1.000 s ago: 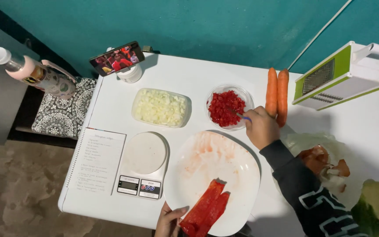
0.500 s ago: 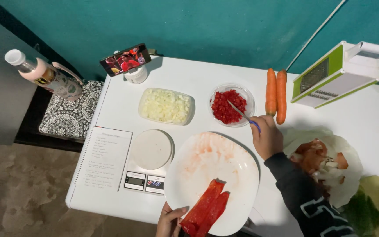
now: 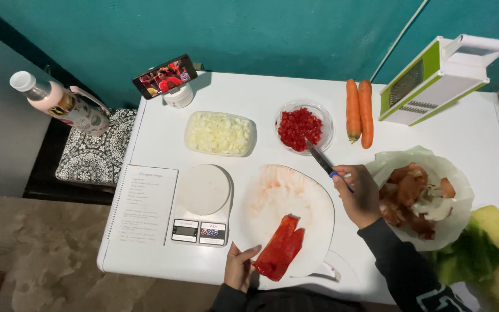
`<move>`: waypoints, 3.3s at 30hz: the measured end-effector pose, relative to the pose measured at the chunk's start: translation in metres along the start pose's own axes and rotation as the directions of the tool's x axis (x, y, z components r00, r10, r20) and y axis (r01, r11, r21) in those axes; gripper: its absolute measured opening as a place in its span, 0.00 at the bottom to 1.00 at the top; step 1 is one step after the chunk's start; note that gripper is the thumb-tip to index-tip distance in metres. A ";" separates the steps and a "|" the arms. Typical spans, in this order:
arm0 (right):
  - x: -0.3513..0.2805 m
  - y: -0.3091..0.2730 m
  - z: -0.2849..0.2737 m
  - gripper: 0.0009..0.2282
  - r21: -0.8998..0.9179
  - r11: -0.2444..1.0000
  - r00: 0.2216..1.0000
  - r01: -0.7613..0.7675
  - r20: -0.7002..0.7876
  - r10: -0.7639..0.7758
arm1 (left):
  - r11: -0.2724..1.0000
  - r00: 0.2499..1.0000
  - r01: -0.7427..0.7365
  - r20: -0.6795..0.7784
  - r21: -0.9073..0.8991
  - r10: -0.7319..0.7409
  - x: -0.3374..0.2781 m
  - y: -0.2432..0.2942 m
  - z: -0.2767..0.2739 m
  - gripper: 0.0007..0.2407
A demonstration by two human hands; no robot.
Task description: Chop a red pepper into small pieces on a white plate using a knife.
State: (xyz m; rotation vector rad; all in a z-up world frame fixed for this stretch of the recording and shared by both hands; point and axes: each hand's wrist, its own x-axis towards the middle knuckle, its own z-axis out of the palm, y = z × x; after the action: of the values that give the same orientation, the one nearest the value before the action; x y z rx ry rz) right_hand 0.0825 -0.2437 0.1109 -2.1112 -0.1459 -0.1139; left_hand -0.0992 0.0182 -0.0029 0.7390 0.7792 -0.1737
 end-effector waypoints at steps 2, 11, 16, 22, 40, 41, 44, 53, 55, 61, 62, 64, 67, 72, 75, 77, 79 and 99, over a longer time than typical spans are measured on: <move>-0.015 0.008 -0.003 0.11 0.048 0.997 0.998 -0.066 -0.014 0.067 | 0.999 0.998 -0.037 0.054 -0.035 0.039 0.010 -0.007 -0.005 0.21; -0.067 0.019 0.001 0.09 0.159 0.976 0.980 -0.151 -0.108 0.169 | 0.998 0.997 0.034 0.064 -0.053 -0.030 0.024 -0.014 -0.010 0.19; -0.098 0.050 0.009 0.05 0.205 0.966 0.975 -0.156 -0.127 0.185 | 0.993 0.994 0.091 0.052 0.073 -0.095 0.019 0.000 0.011 0.24; -0.105 0.030 0.011 0.09 -0.054 0.948 0.943 -0.312 -0.137 0.303 | 0.962 0.985 0.116 0.098 0.248 -0.144 0.034 0.005 0.003 0.23; -0.112 0.015 0.027 0.11 -0.517 0.849 0.990 -0.110 0.017 0.138 | 0.921 0.988 0.093 0.082 0.378 -0.133 0.028 0.001 0.003 0.35; -0.113 0.016 0.028 0.11 -0.505 0.858 0.990 -0.096 0.039 0.133 | 0.912 0.980 0.079 0.134 0.403 -0.144 0.029 -0.001 0.003 0.33; -0.115 0.018 0.031 0.11 -0.496 0.865 0.979 -0.081 0.122 0.162 | 0.870 0.982 0.026 0.149 0.493 -0.114 0.024 -0.001 0.012 0.31; -0.094 0.011 0.006 0.12 -0.398 0.917 0.973 -0.042 0.193 0.128 | 0.625 0.985 -0.103 -0.008 0.774 0.172 0.025 -0.021 -0.001 0.26; -0.093 0.019 0.005 0.12 -0.357 0.934 0.971 -0.026 0.213 0.108 | 0.623 0.981 -0.082 -0.048 0.778 0.189 0.023 -0.020 -0.003 0.25; -0.084 0.020 -0.002 0.16 -0.230 0.971 0.953 -0.059 0.277 0.124 | 0.695 0.958 -0.035 -0.174 0.718 0.228 0.030 -0.032 -0.004 0.24; -0.084 0.020 -0.003 0.16 -0.206 0.975 0.948 -0.088 0.283 0.145 | 0.705 0.951 -0.032 -0.196 0.708 0.241 0.029 -0.033 -0.001 0.24; -0.084 0.018 -0.007 0.16 -0.189 0.974 0.936 -0.126 0.304 0.180 | 0.723 0.938 -0.123 -0.157 0.680 0.308 0.038 -0.046 -0.006 0.22; -0.085 0.015 -0.011 0.16 -0.157 0.965 0.910 -0.208 0.332 0.250 | 0.711 0.913 -0.172 -0.160 0.682 0.375 0.035 -0.045 0.002 0.19; -0.093 0.006 -0.016 0.15 -0.146 0.949 0.892 -0.278 0.328 0.312 | 0.760 0.911 -0.147 -0.213 0.632 0.354 0.032 -0.040 0.012 0.16; -0.099 0.003 -0.013 0.15 -0.153 0.946 0.904 -0.286 0.284 0.319 | 0.808 0.924 -0.186 -0.180 0.560 0.338 0.029 -0.034 0.013 0.17; -0.103 0.002 -0.011 0.15 -0.153 0.941 0.908 -0.303 0.254 0.334 | 0.760 0.932 -0.127 -0.186 0.637 0.312 0.027 -0.029 0.015 0.17; -0.106 0.003 -0.009 0.15 -0.149 0.940 0.909 -0.307 0.246 0.336 | 0.666 0.921 -0.086 -0.195 0.741 0.337 0.027 -0.024 0.012 0.15; -0.153 -0.015 0.050 0.15 -0.500 0.859 0.982 -0.115 0.072 0.174 | -0.076 0.690 -0.608 0.574 0.790 0.441 -0.011 0.009 0.045 0.13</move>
State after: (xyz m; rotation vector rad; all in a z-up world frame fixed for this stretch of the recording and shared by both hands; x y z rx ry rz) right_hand -0.0699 -0.2025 0.0760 -2.6369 -0.0233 0.0712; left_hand -0.0776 -0.0063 0.0310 2.2812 0.0136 0.0537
